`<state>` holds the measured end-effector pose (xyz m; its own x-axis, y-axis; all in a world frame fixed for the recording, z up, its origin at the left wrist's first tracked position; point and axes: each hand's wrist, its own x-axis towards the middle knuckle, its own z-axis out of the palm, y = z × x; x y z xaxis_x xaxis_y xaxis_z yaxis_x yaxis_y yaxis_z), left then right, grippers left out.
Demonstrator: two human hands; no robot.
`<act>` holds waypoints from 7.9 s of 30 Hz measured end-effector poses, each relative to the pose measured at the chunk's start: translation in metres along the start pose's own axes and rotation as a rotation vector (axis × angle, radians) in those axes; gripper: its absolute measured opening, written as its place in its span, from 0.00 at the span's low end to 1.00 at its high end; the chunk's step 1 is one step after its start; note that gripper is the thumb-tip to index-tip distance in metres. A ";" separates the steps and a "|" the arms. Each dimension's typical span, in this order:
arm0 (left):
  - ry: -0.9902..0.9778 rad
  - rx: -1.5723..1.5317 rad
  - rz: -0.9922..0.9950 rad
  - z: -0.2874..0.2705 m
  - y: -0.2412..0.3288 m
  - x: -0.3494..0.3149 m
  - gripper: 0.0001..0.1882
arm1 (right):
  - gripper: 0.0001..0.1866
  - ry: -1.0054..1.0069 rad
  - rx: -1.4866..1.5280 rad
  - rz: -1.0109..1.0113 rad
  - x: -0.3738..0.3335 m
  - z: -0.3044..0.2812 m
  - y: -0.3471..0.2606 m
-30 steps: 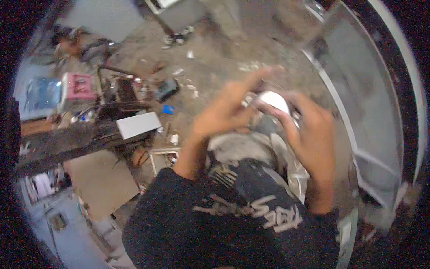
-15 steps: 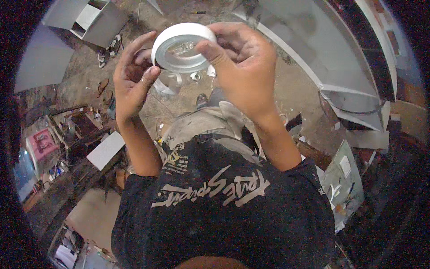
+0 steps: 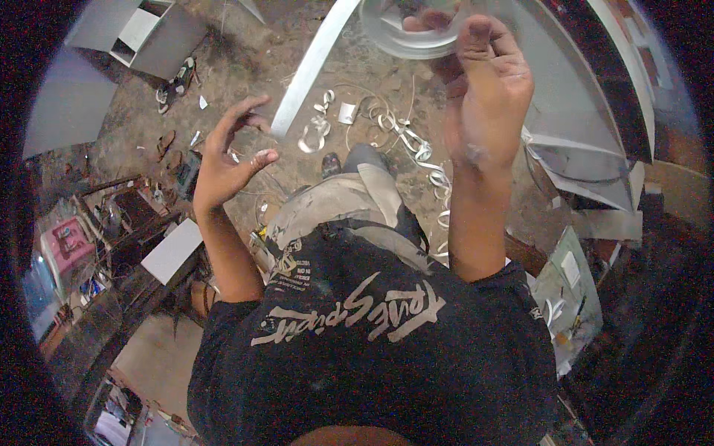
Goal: The person winds a length of white tape into a small coil by hand.
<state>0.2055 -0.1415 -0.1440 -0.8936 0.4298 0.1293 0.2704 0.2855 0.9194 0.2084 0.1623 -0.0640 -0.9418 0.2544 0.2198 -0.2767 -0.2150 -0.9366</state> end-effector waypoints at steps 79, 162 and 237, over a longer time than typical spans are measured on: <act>0.636 -0.408 0.229 0.066 0.036 0.050 0.24 | 0.15 -0.564 -0.042 0.414 -0.061 0.057 0.047; 0.646 -0.410 0.192 0.040 0.035 0.065 0.41 | 0.15 -0.567 0.056 0.190 -0.049 0.083 0.050; 0.900 0.148 0.377 0.046 0.039 0.058 0.25 | 0.23 -0.403 -0.631 -0.236 -0.039 0.074 0.041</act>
<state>0.1808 -0.0665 -0.1176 -0.6620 -0.2799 0.6953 0.5808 0.3948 0.7119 0.2198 0.0741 -0.0904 -0.9016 -0.1605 0.4016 -0.4310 0.4091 -0.8042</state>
